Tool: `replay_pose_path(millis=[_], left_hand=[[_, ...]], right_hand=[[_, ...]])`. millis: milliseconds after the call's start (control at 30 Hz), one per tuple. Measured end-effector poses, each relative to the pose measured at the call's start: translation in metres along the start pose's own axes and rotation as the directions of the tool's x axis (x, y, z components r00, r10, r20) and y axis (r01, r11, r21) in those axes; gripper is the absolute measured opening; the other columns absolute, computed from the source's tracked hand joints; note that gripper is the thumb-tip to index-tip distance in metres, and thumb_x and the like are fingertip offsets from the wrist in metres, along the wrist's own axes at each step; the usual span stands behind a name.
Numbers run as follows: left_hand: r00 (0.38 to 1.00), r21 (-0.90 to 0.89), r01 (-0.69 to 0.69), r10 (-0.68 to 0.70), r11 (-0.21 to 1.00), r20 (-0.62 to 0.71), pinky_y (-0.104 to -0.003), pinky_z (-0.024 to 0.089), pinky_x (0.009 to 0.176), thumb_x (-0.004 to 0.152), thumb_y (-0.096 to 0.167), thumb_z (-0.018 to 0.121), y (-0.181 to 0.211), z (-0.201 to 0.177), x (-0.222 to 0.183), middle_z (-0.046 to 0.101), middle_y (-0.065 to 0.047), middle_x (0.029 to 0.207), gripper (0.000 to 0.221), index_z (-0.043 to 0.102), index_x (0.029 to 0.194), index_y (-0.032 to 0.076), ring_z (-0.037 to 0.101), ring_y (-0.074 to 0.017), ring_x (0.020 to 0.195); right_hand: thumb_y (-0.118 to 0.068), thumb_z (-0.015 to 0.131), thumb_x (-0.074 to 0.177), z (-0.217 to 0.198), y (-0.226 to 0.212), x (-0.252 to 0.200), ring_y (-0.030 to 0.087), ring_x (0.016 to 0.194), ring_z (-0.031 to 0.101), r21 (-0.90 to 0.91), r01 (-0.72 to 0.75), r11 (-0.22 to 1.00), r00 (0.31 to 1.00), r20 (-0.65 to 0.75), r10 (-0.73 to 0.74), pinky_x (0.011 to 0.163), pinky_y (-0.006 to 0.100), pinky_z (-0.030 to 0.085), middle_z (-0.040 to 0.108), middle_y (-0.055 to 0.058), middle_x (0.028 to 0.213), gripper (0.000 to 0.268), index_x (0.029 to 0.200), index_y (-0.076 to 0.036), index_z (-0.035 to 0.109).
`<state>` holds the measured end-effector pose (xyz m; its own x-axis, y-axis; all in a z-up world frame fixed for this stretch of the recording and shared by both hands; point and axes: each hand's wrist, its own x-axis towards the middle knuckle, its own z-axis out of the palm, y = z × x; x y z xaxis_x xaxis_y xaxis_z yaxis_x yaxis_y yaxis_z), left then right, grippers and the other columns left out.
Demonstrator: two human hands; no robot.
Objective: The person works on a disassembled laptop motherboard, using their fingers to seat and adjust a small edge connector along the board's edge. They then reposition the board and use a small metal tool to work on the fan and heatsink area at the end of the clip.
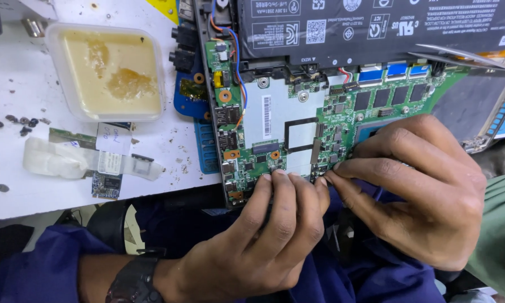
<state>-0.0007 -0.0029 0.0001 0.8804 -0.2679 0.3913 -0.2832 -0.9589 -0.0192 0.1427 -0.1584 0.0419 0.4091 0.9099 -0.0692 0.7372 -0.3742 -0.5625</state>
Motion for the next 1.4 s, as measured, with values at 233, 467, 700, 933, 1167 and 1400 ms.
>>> replay_pose_path(millis=[233, 467, 700, 933, 1167, 1400], left_hand=[[1.000, -0.018, 0.010, -0.010, 1.000, 0.005, -0.025, 0.057, 0.090, 0.115, 0.022, 0.062, 0.003, -0.001, 0.000, 0.068, -0.001, 0.107, 0.018, 0.073, 0.118, 0.008, 0.064, -0.0156, 0.098], [0.999, -0.056, -0.041, 0.039, 0.998, -0.036, -0.026, 0.060, 0.090, 0.111, 0.013, 0.055, -0.004, -0.002, -0.003, 0.071, -0.006, 0.107, 0.023, 0.074, 0.117, 0.004, 0.068, -0.0171, 0.098], [0.996, -0.100, -0.068, 0.062, 0.993, -0.065, -0.026, 0.062, 0.090, 0.106, 0.008, 0.038, -0.011, -0.002, -0.002, 0.072, -0.009, 0.102, 0.036, 0.074, 0.110, 0.003, 0.071, -0.0182, 0.095], [0.988, -0.102, -0.107, 0.095, 0.989, -0.120, -0.026, 0.063, 0.089, 0.104, 0.006, 0.036, -0.013, 0.002, -0.003, 0.072, -0.010, 0.099, 0.040, 0.075, 0.107, 0.002, 0.073, -0.0187, 0.094], [0.986, -0.100, -0.066, 0.050, 0.993, -0.157, -0.025, 0.064, 0.087, 0.103, 0.003, 0.038, -0.010, 0.002, -0.001, 0.075, -0.008, 0.097, 0.038, 0.076, 0.102, 0.004, 0.075, -0.0187, 0.091], [0.987, -0.095, -0.061, 0.045, 0.994, -0.157, -0.025, 0.063, 0.085, 0.102, 0.000, 0.043, -0.012, 0.000, 0.003, 0.074, -0.007, 0.094, 0.033, 0.075, 0.098, 0.004, 0.074, -0.0182, 0.089]], right_hand=[[-0.012, 0.075, 0.092, 0.003, -0.001, -0.002, 0.032, 0.075, 0.053, -0.002, -0.009, 1.000, 0.999, -0.035, 0.009, 0.074, 0.042, 0.046, 0.064, 0.016, 0.081, 0.015, 0.085, 0.001, 0.071], [-0.009, 0.074, 0.093, 0.002, 0.002, -0.003, 0.031, 0.072, 0.054, -0.042, 0.062, 0.997, 0.998, -0.023, -0.063, 0.070, 0.042, 0.047, 0.066, 0.016, 0.081, 0.013, 0.084, -0.001, 0.071], [-0.004, 0.070, 0.092, -0.002, 0.019, 0.007, 0.030, 0.068, 0.060, -0.012, 0.323, 0.946, 0.946, 0.026, -0.322, 0.069, 0.041, 0.054, 0.065, 0.020, 0.076, 0.011, 0.085, 0.003, 0.072], [-0.006, 0.070, 0.092, -0.005, 0.024, 0.009, 0.031, 0.063, 0.061, -0.010, 0.396, 0.918, 0.918, 0.038, -0.395, 0.063, 0.039, 0.053, 0.064, 0.018, 0.075, 0.013, 0.085, 0.004, 0.072], [-0.008, 0.074, 0.093, -0.007, 0.025, 0.008, 0.032, 0.065, 0.062, -0.031, 0.410, 0.911, 0.911, 0.060, -0.408, 0.063, 0.041, 0.055, 0.064, 0.016, 0.073, 0.013, 0.085, 0.003, 0.074], [-0.005, 0.073, 0.094, -0.006, 0.025, 0.003, 0.034, 0.071, 0.060, -0.038, 0.386, 0.922, 0.922, 0.047, -0.384, 0.066, 0.041, 0.054, 0.065, 0.017, 0.078, 0.012, 0.086, 0.003, 0.072]])
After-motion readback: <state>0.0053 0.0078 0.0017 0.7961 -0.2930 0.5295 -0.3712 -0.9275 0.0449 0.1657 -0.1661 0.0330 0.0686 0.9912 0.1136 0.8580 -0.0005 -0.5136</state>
